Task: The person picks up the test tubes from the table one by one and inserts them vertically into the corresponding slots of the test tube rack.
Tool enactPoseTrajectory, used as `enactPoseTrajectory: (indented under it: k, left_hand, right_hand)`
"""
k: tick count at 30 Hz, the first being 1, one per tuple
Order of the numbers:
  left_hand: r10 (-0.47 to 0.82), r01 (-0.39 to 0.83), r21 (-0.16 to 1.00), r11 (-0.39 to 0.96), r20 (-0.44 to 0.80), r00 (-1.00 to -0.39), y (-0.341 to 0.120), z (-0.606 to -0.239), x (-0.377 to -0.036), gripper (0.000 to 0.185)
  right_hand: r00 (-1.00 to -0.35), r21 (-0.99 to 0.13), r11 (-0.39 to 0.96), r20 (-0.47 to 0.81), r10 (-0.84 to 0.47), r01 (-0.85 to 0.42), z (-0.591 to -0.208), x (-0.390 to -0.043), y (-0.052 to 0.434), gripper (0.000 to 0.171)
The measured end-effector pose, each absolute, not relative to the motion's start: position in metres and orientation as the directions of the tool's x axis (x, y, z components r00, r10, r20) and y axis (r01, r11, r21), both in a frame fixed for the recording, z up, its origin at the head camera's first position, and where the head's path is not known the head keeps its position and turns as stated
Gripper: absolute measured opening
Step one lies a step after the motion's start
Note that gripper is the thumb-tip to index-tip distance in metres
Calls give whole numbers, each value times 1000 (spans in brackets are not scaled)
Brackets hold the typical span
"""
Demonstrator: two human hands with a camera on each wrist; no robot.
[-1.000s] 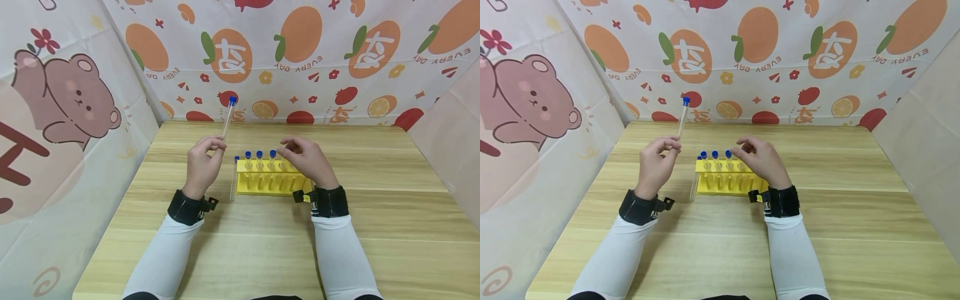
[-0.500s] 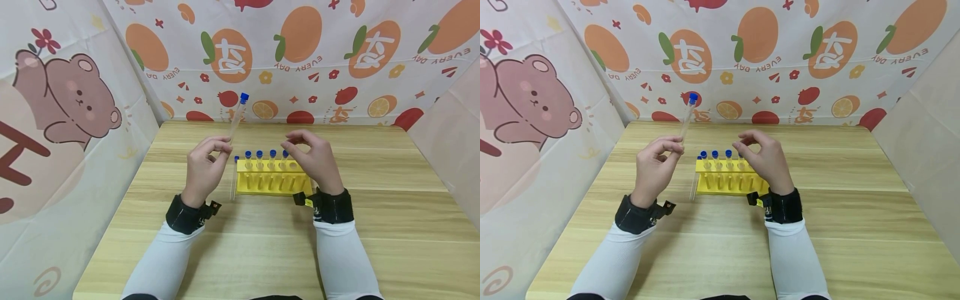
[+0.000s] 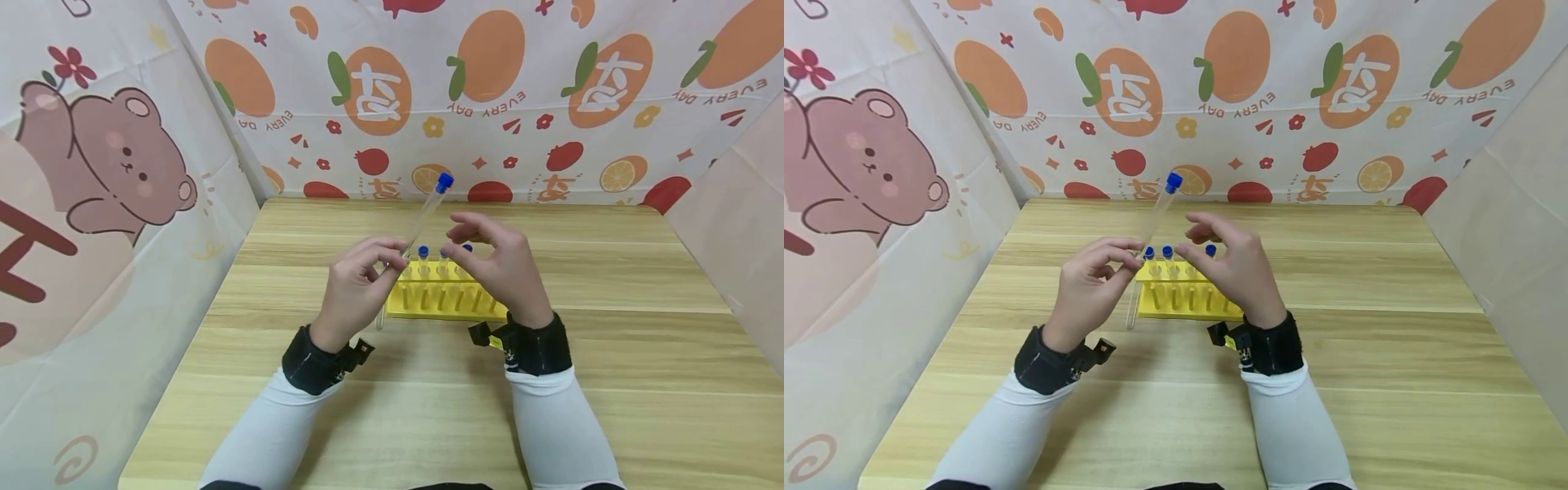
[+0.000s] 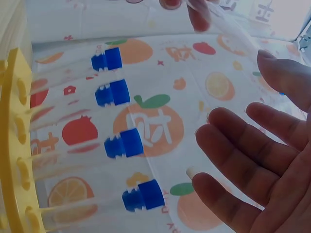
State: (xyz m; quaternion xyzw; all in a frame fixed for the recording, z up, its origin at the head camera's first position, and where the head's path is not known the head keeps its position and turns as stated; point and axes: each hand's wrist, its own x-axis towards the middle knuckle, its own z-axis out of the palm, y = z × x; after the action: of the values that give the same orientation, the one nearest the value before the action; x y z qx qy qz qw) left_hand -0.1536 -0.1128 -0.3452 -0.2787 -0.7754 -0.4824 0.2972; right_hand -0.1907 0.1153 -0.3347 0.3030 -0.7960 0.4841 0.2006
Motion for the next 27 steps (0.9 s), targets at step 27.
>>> enactPoseTrajectory:
  k: [27]
  left_hand:
    - [268,742,570,352,698,-664,-96,-357,-150,6]
  right_hand:
    - [-661,-623,220,699,-274,-750,-332,-185,107,68]
